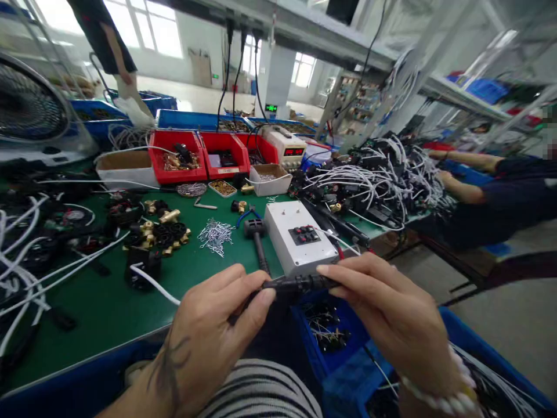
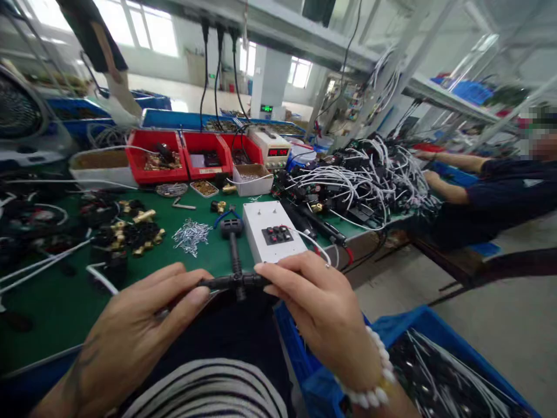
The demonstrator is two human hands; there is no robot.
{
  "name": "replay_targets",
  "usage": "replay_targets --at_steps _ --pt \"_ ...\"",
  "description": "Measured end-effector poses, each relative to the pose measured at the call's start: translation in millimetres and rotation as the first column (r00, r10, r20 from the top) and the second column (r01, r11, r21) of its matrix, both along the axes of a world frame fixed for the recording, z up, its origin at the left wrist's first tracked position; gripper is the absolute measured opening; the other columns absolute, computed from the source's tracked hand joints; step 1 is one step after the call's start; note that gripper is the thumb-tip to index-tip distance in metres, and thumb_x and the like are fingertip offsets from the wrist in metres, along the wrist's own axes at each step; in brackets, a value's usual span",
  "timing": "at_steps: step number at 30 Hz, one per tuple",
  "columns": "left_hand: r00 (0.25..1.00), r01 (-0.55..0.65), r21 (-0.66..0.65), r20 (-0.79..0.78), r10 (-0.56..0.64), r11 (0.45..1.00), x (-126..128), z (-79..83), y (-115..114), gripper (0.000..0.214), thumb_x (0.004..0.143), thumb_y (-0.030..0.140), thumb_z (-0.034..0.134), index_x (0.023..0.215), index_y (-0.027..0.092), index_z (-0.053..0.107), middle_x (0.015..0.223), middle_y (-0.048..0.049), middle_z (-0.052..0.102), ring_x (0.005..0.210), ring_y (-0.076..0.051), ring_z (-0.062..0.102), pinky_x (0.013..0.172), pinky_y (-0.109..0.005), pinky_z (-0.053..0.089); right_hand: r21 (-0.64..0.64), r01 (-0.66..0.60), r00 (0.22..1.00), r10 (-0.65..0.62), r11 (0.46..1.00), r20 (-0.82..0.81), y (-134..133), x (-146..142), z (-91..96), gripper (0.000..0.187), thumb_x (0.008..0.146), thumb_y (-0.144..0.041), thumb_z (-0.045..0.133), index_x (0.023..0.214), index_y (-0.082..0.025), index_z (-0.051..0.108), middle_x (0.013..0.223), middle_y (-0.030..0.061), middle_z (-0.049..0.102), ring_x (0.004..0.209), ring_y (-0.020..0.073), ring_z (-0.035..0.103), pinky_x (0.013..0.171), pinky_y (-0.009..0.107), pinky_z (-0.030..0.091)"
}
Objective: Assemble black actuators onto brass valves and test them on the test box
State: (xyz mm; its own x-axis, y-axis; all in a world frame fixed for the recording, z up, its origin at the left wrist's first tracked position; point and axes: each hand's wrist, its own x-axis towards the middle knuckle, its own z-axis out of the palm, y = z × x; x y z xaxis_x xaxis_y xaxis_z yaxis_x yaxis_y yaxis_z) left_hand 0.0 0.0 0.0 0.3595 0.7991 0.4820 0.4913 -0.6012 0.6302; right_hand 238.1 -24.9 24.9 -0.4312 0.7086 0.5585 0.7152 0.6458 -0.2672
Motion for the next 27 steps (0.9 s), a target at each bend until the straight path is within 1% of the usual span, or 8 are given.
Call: replay_targets --at_steps 7,11,14,19,21,23,25,27 --pt "1.000 -0.004 0.110 0.022 0.002 0.994 -2 0.9 -1 0.013 0.096 0.023 0.053 0.097 0.020 0.065 0.072 0.0040 0.051 0.061 -0.003 0.050 0.056 -0.014 0.040 0.052 0.031 0.995 -0.036 0.998 0.093 1 -7 9.6 0.027 0.091 -0.007 0.056 0.116 -0.016 0.061 0.100 0.0046 0.061 0.091 0.0099 0.056 0.080 0.022 0.046" --pt "0.997 -0.026 0.240 0.074 0.009 0.970 -1 -6.3 0 0.016 0.094 0.015 0.055 0.109 0.018 0.062 0.087 0.0028 0.058 0.076 -0.003 0.055 0.073 -0.012 0.044 0.003 0.020 0.998 -0.020 1.000 0.052 2 -7 8.2 0.023 0.094 -0.011 0.054 0.116 -0.017 0.060 0.102 0.0018 0.063 0.093 0.0068 0.059 0.085 0.016 0.045" --pt "0.997 0.015 0.366 0.068 -0.043 0.930 -4 -14.2 3 0.027 0.089 0.007 0.061 0.116 0.012 0.059 0.098 -0.0004 0.062 0.084 -0.005 0.054 0.079 -0.017 0.045 -0.066 -0.022 0.999 0.024 0.998 0.023 2 -9 10.2 0.020 0.095 -0.012 0.052 0.113 -0.018 0.059 0.096 -0.0007 0.064 0.090 0.0044 0.060 0.084 0.012 0.043" --pt "0.999 0.044 0.566 -0.001 -0.053 0.823 -10 -21.5 10 0.034 0.081 0.000 0.066 0.114 0.005 0.059 0.099 -0.0059 0.065 0.077 -0.009 0.049 0.066 -0.023 0.041 -0.058 -0.057 0.996 0.061 0.997 0.064 6 -14 11.2 0.019 0.097 -0.013 0.050 0.114 -0.017 0.057 0.095 -0.0003 0.063 0.086 0.0059 0.058 0.080 0.015 0.043" --pt "0.999 0.025 0.551 0.008 -0.035 0.834 -9 -24.5 9 0.032 0.083 0.001 0.064 0.114 0.006 0.059 0.099 -0.0062 0.065 0.078 -0.009 0.052 0.069 -0.023 0.043 -0.040 -0.070 0.994 0.073 0.997 0.076 8 -14 7.7 0.019 0.097 -0.014 0.050 0.114 -0.016 0.057 0.096 0.0011 0.063 0.086 0.0072 0.058 0.079 0.017 0.044" --pt "0.999 0.041 0.468 0.003 -0.048 0.883 -7 -28.9 5 0.027 0.088 0.005 0.060 0.115 0.007 0.058 0.096 -0.0055 0.064 0.080 -0.010 0.055 0.071 -0.022 0.045 -0.084 -0.096 0.989 0.104 0.992 0.101 10 -10 1.7 0.018 0.096 -0.015 0.051 0.113 -0.016 0.058 0.095 0.0015 0.064 0.085 0.0081 0.059 0.077 0.018 0.045" --pt "0.989 0.146 0.334 -0.059 -0.134 0.931 -7 -34.0 0 0.023 0.092 0.012 0.056 0.115 0.011 0.057 0.091 -0.0033 0.063 0.078 -0.011 0.056 0.069 -0.022 0.047 -0.261 -0.125 0.970 0.173 0.957 0.171 14 -5 -5.5 0.018 0.095 -0.018 0.054 0.111 -0.018 0.062 0.093 0.0005 0.065 0.085 0.0089 0.061 0.075 0.018 0.047" --pt "0.966 0.249 0.197 -0.115 -0.230 0.948 -13 -38.8 -4 0.023 0.094 0.024 0.056 0.115 0.016 0.057 0.095 -0.0012 0.062 0.083 -0.011 0.056 0.070 -0.023 0.049 -0.464 -0.129 0.936 0.262 0.876 0.236 22 2 -12.0 0.018 0.094 -0.024 0.058 0.110 -0.021 0.065 0.097 -0.0003 0.066 0.087 0.0099 0.063 0.077 0.020 0.049"
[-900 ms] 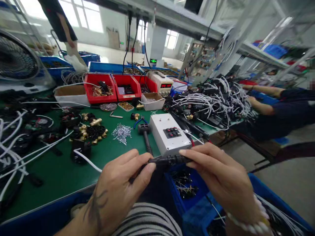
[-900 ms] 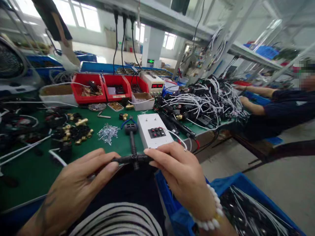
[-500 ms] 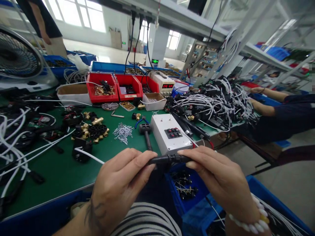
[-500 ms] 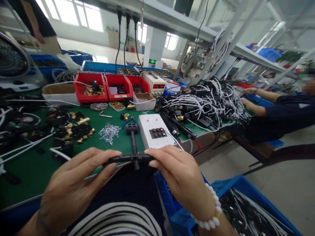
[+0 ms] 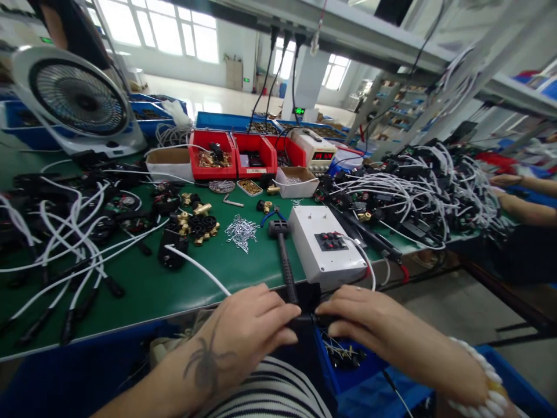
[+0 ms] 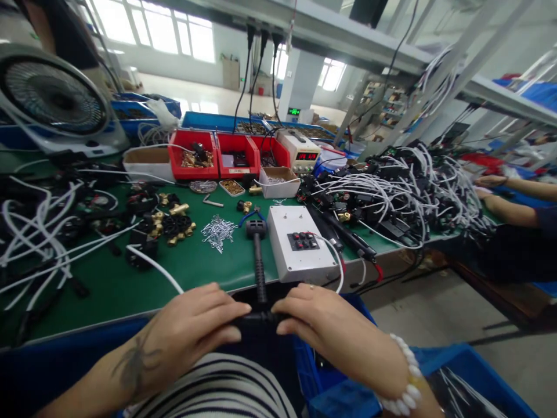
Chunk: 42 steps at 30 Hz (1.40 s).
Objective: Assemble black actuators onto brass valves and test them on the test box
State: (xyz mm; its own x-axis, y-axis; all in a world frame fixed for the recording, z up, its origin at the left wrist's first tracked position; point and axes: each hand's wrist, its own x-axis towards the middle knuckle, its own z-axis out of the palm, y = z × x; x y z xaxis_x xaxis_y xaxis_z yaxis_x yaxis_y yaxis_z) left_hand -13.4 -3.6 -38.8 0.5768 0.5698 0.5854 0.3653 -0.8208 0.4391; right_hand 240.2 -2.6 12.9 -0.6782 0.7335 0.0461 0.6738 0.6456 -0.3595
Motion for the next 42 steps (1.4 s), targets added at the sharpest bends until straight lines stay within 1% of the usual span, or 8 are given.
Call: replay_targets --at_steps 4,7,9,12,21,28,34,42 --pt "0.896 -0.444 0.039 0.007 0.444 0.895 -41 -11.5 11 0.032 0.098 0.040 0.048 0.118 0.017 0.059 0.115 -0.0053 0.058 0.109 -0.016 0.054 0.094 -0.029 0.047 0.064 0.101 0.990 -0.094 0.993 -0.109 37 10 -8.6 0.019 0.095 -0.031 0.055 0.103 -0.020 0.068 0.104 0.0013 0.067 0.098 0.0116 0.063 0.087 0.022 0.048" --pt "0.446 -0.880 0.121 -0.127 0.886 0.460 -78 -24.1 33 0.057 0.096 0.053 0.042 0.126 0.007 0.058 0.119 -0.0175 0.054 0.111 -0.036 0.052 0.089 -0.049 0.048 0.233 0.339 0.915 -0.262 0.911 -0.307 84 16 -17.1 0.025 0.095 -0.033 0.052 0.096 -0.015 0.069 0.099 0.0059 0.068 0.092 0.0148 0.063 0.085 0.027 0.048" --pt "0.264 -0.949 0.052 -0.402 0.877 0.310 -92 -31.9 46 0.067 0.093 0.059 0.044 0.136 0.007 0.051 0.119 -0.0199 0.053 0.105 -0.040 0.055 0.081 -0.051 0.050 0.237 0.458 0.860 -0.359 0.857 -0.362 119 20 -26.7 0.030 0.092 -0.035 0.053 0.102 -0.012 0.070 0.104 0.0099 0.067 0.095 0.0188 0.062 0.090 0.033 0.048" --pt "0.244 -0.963 -0.081 -0.674 0.698 0.258 -95 -40.3 53 0.068 0.095 0.057 0.042 0.145 0.011 0.039 0.118 -0.0177 0.054 0.093 -0.033 0.061 0.074 -0.045 0.053 0.124 0.531 0.819 -0.471 0.838 -0.328 159 21 -44.1 0.038 0.087 -0.033 0.054 0.112 -0.009 0.068 0.114 0.0132 0.065 0.100 0.0223 0.061 0.092 0.037 0.047" --pt "0.501 -0.836 -0.071 -0.503 0.704 0.544 -94 -71.3 59 0.057 0.084 0.037 0.068 0.133 0.014 0.051 0.138 -0.0091 0.047 0.119 -0.025 0.051 0.102 -0.035 0.045 0.042 0.519 0.836 -0.496 0.854 -0.234 169 14 -64.6 0.039 0.092 -0.034 0.048 0.112 -0.008 0.070 0.116 0.0139 0.065 0.108 0.0233 0.059 0.098 0.037 0.043" --pt "0.581 -0.787 -0.099 -0.452 0.677 0.609 -91 -62.3 67 0.047 0.075 0.031 0.073 0.119 0.016 0.063 0.108 -0.0137 0.051 0.098 -0.030 0.054 0.086 -0.042 0.049 0.125 0.559 0.825 -0.535 0.820 -0.182 171 10 -54.3 0.032 0.094 -0.026 0.047 0.101 -0.005 0.071 0.107 0.0160 0.066 0.103 0.0254 0.059 0.095 0.038 0.043" --pt "0.663 -0.715 -0.385 -0.109 0.741 0.583 -85 -66.1 57 0.062 0.082 0.053 0.061 0.127 0.013 0.047 0.115 -0.0105 0.057 0.096 -0.020 0.061 0.087 -0.035 0.053 0.196 0.557 0.828 -0.559 0.807 -0.050 104 -40 -50.5 0.046 0.096 -0.032 0.051 0.136 -0.010 0.052 0.100 0.0100 0.064 0.083 0.0201 0.061 0.081 0.034 0.047" --pt "0.705 -0.101 -0.527 0.560 0.435 0.844 -50 -36.6 27 0.056 0.081 0.024 0.072 0.132 0.020 0.048 0.126 -0.0076 0.050 0.115 -0.013 0.057 0.099 -0.022 0.048 0.101 0.469 0.731 -0.450 0.877 0.514 76 -88 -66.5 0.061 0.096 -0.021 0.048 0.152 -0.006 0.031 0.112 0.0177 0.059 0.100 0.0309 0.064 0.083 0.039 0.051"
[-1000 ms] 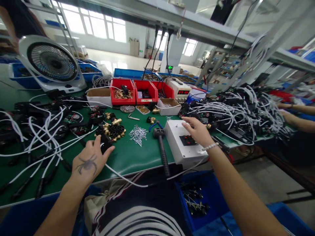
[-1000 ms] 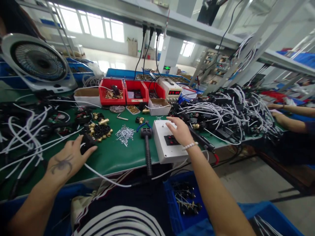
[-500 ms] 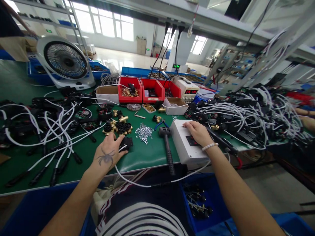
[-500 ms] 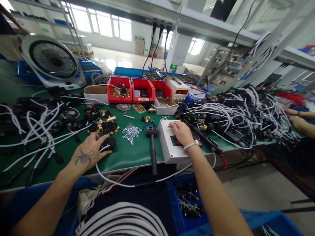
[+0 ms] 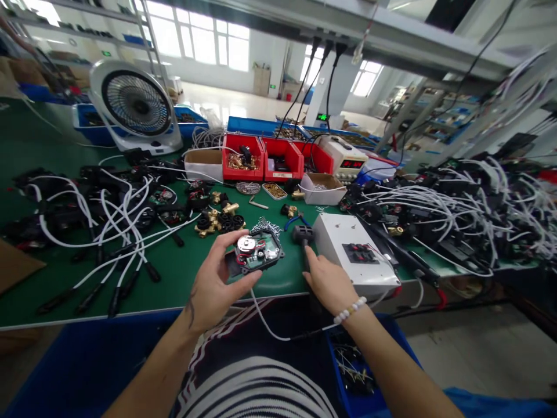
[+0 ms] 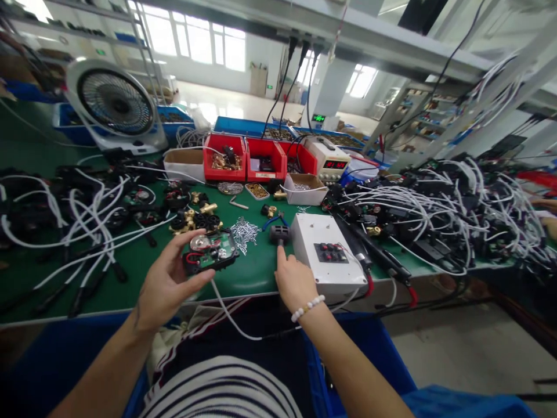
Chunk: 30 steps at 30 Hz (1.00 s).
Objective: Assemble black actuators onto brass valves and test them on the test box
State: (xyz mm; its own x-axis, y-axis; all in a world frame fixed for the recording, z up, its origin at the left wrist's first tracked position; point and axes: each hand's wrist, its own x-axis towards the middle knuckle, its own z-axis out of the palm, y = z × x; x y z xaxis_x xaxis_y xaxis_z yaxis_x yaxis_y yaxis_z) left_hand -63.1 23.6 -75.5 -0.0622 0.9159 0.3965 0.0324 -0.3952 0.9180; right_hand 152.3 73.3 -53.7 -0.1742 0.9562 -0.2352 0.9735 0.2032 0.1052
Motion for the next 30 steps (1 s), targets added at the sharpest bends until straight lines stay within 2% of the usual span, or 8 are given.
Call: replay_targets --at_steps 5,11,15,17,20,22,26,30 --pt "0.995 0.081 0.139 -0.066 -0.072 0.987 2 14.9 -12 0.064 0.078 0.017 0.075 0.134 0.033 0.049 0.131 -0.0020 0.047 0.122 -0.013 0.050 0.108 -0.024 0.042 0.061 0.106 0.994 -0.106 0.992 -0.010 24 -1 -12.6 0.045 0.097 -0.016 0.040 0.140 -0.002 0.043 0.117 0.0225 0.050 0.094 0.0314 0.066 0.078 0.038 0.051" --pt "0.984 0.167 0.173 -0.086 -0.154 0.971 4 22.3 -18 0.069 0.077 0.015 0.075 0.137 0.032 0.047 0.132 -0.0018 0.047 0.120 -0.011 0.050 0.108 -0.022 0.043 0.065 0.199 0.975 -0.191 0.978 -0.114 42 -2 -5.2 0.044 0.092 -0.001 0.026 0.126 0.000 0.054 0.115 0.0249 0.049 0.098 0.0346 0.064 0.081 0.043 0.050" --pt "0.981 0.178 0.185 -0.108 -0.160 0.966 5 23.2 -17 0.068 0.077 0.017 0.076 0.136 0.034 0.047 0.133 -0.0006 0.049 0.122 -0.013 0.049 0.111 -0.026 0.041 0.092 0.182 0.944 -0.148 0.979 -0.296 34 6 -0.4 0.041 0.095 -0.009 0.041 0.135 -0.004 0.049 0.121 0.0205 0.051 0.106 0.0273 0.062 0.093 0.040 0.048" --pt "0.979 0.184 0.175 -0.119 -0.165 0.967 6 21.9 -18 0.068 0.077 0.018 0.076 0.136 0.034 0.047 0.134 -0.0008 0.049 0.126 -0.015 0.047 0.114 -0.031 0.039 0.080 0.086 0.805 -0.022 0.993 -0.593 17 11 3.0 0.042 0.098 -0.023 0.048 0.137 -0.009 0.047 0.121 0.0158 0.055 0.105 0.0196 0.062 0.093 0.032 0.051" --pt "0.975 0.209 0.180 -0.116 -0.191 0.961 10 19.2 -20 0.069 0.078 0.016 0.075 0.137 0.034 0.046 0.136 -0.0012 0.049 0.129 -0.016 0.045 0.114 -0.032 0.039 0.102 -0.204 0.189 0.142 0.974 -0.972 -21 13 13.7 0.063 0.090 -0.052 0.057 0.141 -0.019 0.043 0.124 0.0121 0.058 0.110 0.0169 0.062 0.092 0.027 0.053" --pt "0.972 0.228 0.193 -0.108 -0.210 0.954 13 18.4 -21 0.069 0.078 0.015 0.075 0.138 0.034 0.046 0.136 -0.0011 0.048 0.131 -0.015 0.043 0.113 -0.029 0.039 0.146 -0.308 -0.023 0.146 0.940 -0.989 -44 10 23.0 0.077 0.078 -0.054 0.068 0.145 -0.029 0.038 0.132 0.0076 0.056 0.120 0.0150 0.057 0.100 0.024 0.049" --pt "0.956 0.260 0.191 -0.188 -0.225 0.946 14 23.4 -22 0.067 0.083 0.022 0.072 0.142 0.032 0.042 0.140 -0.0022 0.046 0.135 -0.014 0.039 0.115 -0.025 0.034 0.224 -0.257 -0.063 0.215 0.940 -0.975 -60 1 31.4 0.070 0.079 -0.026 0.075 0.141 -0.034 0.042 0.133 0.0018 0.056 0.122 0.0090 0.055 0.102 0.016 0.045" --pt "0.914 0.208 0.253 -0.395 -0.095 0.945 10 32.8 -22 0.046 0.091 0.029 0.062 0.135 0.025 0.048 0.138 -0.0041 0.045 0.132 -0.012 0.040 0.114 -0.024 0.033 0.208 -0.231 -0.019 0.209 0.950 -0.978 -55 0 19.8 0.067 0.079 -0.020 0.075 0.137 -0.033 0.043 0.132 0.0017 0.055 0.118 0.0090 0.058 0.100 0.017 0.047"
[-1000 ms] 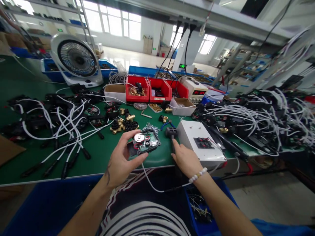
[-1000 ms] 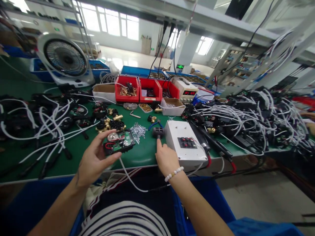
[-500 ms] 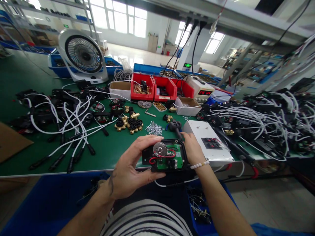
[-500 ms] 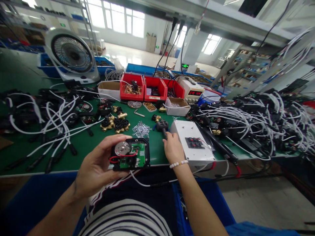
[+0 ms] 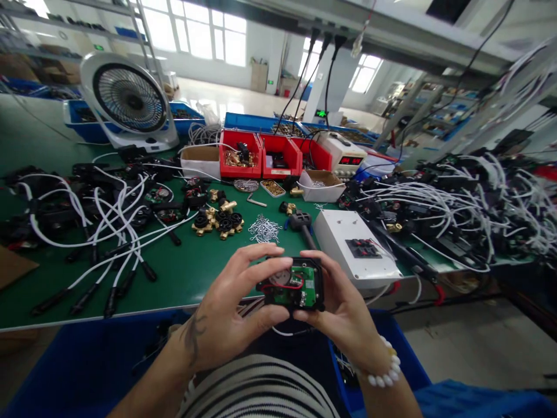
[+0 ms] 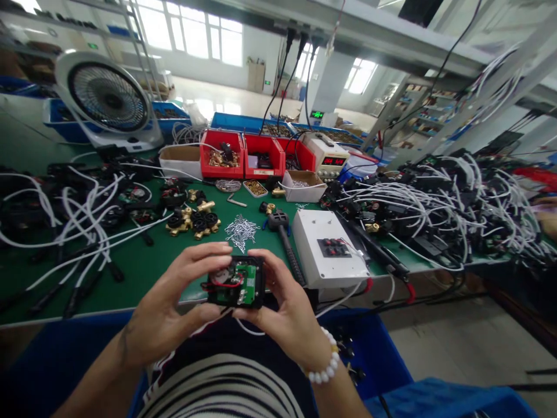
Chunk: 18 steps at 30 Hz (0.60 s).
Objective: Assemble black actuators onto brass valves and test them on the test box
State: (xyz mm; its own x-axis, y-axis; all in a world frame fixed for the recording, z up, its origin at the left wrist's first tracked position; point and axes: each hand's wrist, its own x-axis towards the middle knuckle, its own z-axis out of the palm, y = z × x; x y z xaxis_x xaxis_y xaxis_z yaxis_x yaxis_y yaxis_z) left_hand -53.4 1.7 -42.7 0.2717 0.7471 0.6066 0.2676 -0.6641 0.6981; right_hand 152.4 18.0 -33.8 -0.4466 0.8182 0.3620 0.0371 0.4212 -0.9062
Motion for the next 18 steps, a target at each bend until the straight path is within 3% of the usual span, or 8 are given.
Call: replay_targets --at_steps 2,4,7,10,13,15,18 --pt "0.998 -0.050 0.063 -0.023 0.052 0.997 2 1.2 0 0.020 0.093 0.020 0.058 0.113 0.020 0.057 0.124 -0.0027 0.051 0.124 -0.010 0.046 0.107 -0.023 0.039 -0.018 -0.010 0.998 0.012 1.000 0.062 1 -1 -8.3 0.066 0.079 -0.021 0.076 0.136 -0.030 0.044 0.131 0.0039 0.055 0.115 0.0105 0.059 0.099 0.019 0.048" --pt "0.994 -0.103 0.088 -0.028 0.106 0.991 6 -2.3 3 0.004 0.094 0.015 0.053 0.095 0.017 0.056 0.111 -0.0023 0.054 0.115 -0.009 0.050 0.101 -0.023 0.042 -0.054 -0.044 0.994 0.049 0.998 0.093 1 -5 -16.8 0.063 0.079 -0.021 0.075 0.134 -0.024 0.045 0.130 0.0066 0.055 0.116 0.0121 0.059 0.100 0.022 0.048" --pt "0.963 -0.219 0.114 -0.137 0.234 0.969 8 -16.0 16 0.014 0.097 0.020 0.046 0.087 0.016 0.054 0.101 -0.0025 0.057 0.104 -0.008 0.053 0.093 -0.021 0.045 -0.206 -0.060 0.997 0.070 0.977 0.043 5 -13 -32.3 0.061 0.078 -0.022 0.075 0.131 -0.018 0.045 0.129 0.0092 0.056 0.116 0.0131 0.059 0.101 0.023 0.048" --pt "0.874 -0.397 0.074 -0.275 0.401 0.915 -4 -34.6 46 0.023 0.100 0.028 0.042 0.095 0.013 0.059 0.103 -0.0071 0.058 0.099 -0.014 0.056 0.091 -0.026 0.046 -0.359 0.058 0.998 -0.046 0.931 0.040 14 -22 -51.1 0.067 0.076 -0.031 0.076 0.130 -0.014 0.043 0.130 0.0138 0.056 0.115 0.0165 0.059 0.103 0.029 0.046" --pt "0.687 -0.645 -0.018 -0.452 0.570 0.764 -25 -50.0 82 0.038 0.095 0.030 0.049 0.124 0.008 0.059 0.113 -0.0177 0.053 0.107 -0.030 0.053 0.094 -0.045 0.045 -0.424 0.114 0.993 -0.110 0.898 0.035 25 -28 -66.8 0.073 0.077 -0.039 0.073 0.135 -0.010 0.040 0.133 0.0166 0.054 0.117 0.0189 0.057 0.105 0.033 0.044" --pt "0.587 -0.727 -0.072 -0.581 0.563 0.683 -35 -56.2 99 0.047 0.092 0.031 0.053 0.133 0.008 0.056 0.115 -0.0218 0.050 0.107 -0.037 0.053 0.090 -0.051 0.045 -0.391 0.188 0.982 -0.159 0.901 0.105 30 -32 -73.8 0.068 0.081 -0.041 0.067 0.136 -0.008 0.043 0.127 0.0150 0.058 0.111 0.0194 0.058 0.102 0.035 0.044" --pt "0.535 -0.753 -0.124 -0.688 0.491 0.646 -42 -61.2 107 0.050 0.092 0.034 0.053 0.134 0.008 0.054 0.113 -0.0228 0.050 0.101 -0.039 0.056 0.084 -0.051 0.048 -0.258 0.350 0.912 -0.264 0.901 0.315 34 -35 -80.8 0.052 0.087 -0.036 0.058 0.130 -0.008 0.053 0.112 0.0123 0.062 0.095 0.0190 0.058 0.093 0.037 0.046"
